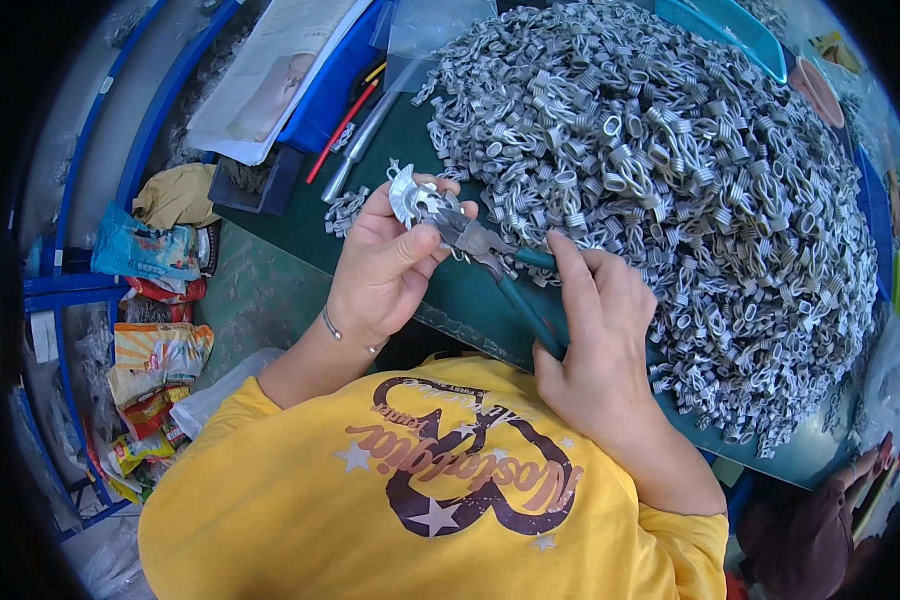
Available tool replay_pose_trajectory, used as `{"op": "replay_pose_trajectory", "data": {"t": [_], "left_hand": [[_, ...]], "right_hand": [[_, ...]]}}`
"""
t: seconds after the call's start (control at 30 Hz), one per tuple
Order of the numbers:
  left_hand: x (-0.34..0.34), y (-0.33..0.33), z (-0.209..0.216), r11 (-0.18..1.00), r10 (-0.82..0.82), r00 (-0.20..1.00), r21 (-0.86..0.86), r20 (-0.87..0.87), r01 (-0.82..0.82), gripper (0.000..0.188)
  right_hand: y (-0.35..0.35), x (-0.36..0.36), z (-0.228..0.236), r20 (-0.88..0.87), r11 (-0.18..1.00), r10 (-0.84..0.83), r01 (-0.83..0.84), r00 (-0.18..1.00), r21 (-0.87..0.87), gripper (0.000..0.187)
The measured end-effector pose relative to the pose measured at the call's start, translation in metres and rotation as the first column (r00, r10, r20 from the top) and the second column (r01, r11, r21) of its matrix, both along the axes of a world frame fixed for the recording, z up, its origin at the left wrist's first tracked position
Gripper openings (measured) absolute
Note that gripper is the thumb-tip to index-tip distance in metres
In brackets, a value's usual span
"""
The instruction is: The person trims excess material from small metal parts using pliers and places the finished items into a container.
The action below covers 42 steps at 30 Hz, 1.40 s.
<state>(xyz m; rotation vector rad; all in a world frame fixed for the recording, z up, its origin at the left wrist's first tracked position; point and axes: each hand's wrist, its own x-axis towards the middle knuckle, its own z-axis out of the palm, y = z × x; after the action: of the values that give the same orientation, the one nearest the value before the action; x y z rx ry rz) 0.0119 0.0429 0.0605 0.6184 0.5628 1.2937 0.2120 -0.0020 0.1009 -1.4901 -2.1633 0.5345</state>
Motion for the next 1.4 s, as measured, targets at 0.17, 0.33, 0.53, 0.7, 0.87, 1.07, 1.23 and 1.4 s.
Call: {"op": "replay_pose_trajectory", "data": {"t": [0.17,0.33,0.53,0.7,0.87,1.07,1.23,1.4], "left_hand": [[0.003,-0.004,-0.006,0.987,0.125,0.98,0.125,-0.156,-0.106,0.041],[0.004,-0.006,-0.007,0.947,0.235,0.934,0.281,-0.269,-0.157,0.042],[0.006,-0.008,-0.003,0.955,0.231,0.922,0.256,-0.311,-0.153,0.035],[0.001,-0.006,0.002,0.973,0.18,0.928,0.198,-0.326,-0.12,0.031],[-0.011,-0.004,0.006,0.986,0.023,0.909,0.16,-0.416,0.048,0.038],[-0.025,-0.002,0.011,0.975,-0.161,0.838,0.048,-0.521,0.217,0.039],[-0.026,0.004,0.011,0.951,-0.258,0.835,0.024,-0.485,0.308,0.037],[-0.021,0.01,0.007,0.95,-0.243,0.857,0.067,-0.455,0.305,0.038]], "right_hand": [[0.0,0.002,0.005,0.154,0.997,-0.003,-0.008,0.988,0.075,0.082],[-0.001,-0.003,0.007,0.257,0.982,-0.087,0.039,0.963,0.186,0.082],[0.001,0.001,0.001,0.253,0.988,-0.014,-0.026,0.967,0.154,0.076],[0.004,0.004,-0.002,0.133,0.988,0.033,-0.053,0.99,0.148,0.069],[0.002,0.01,0.0,-0.028,0.999,0.051,-0.051,0.998,-0.013,0.068],[0.0,0.015,0.003,-0.217,0.915,-0.019,-0.07,0.976,-0.398,0.062],[0.004,0.025,-0.007,-0.427,0.83,0.047,-0.273,0.903,-0.486,0.061],[-0.002,0.016,-0.001,-0.355,0.85,-0.03,-0.163,0.934,-0.501,0.059]]}}
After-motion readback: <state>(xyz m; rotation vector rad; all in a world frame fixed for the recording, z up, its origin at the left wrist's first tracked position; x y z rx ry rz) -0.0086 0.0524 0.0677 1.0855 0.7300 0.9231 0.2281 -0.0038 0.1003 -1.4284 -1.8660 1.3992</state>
